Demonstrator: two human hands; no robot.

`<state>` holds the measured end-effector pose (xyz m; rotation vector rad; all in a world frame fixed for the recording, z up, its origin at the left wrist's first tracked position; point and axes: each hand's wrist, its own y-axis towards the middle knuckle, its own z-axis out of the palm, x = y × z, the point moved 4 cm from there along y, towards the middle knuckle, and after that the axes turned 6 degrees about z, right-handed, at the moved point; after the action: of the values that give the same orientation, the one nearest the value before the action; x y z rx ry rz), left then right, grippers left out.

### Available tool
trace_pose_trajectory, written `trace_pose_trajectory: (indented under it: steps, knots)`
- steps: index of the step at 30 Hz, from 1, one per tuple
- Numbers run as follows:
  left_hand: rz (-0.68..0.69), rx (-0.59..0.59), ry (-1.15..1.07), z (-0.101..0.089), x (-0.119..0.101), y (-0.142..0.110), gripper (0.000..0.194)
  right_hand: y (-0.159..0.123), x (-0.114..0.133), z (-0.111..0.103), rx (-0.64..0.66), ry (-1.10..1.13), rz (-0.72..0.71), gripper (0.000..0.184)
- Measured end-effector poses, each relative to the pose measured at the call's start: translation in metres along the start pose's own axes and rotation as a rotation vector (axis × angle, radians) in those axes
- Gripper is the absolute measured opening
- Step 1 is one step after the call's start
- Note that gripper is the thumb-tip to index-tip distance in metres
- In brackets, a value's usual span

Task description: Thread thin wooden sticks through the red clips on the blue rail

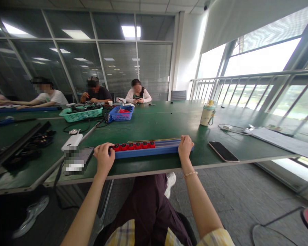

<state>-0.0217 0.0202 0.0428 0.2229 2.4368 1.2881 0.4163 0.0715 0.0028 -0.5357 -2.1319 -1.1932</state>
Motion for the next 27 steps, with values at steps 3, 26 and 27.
trace_pose_trajectory:
  steps: [3, 26, 27]
  knots:
    - [-0.004, 0.002, 0.002, 0.000, 0.000, 0.000, 0.021, 0.000, 0.000, 0.002, 0.040, -0.009, -0.009, 0.043]
    - [0.008, -0.003, -0.014, -0.006, 0.003, 0.001, 0.021, 0.056, 0.045, 0.059, 0.971, -0.403, -0.202, 0.013]
    - [0.012, -0.002, -0.015, -0.006, 0.002, 0.002, 0.021, 0.057, 0.045, 0.062, 0.983, -0.410, -0.194, 0.012]
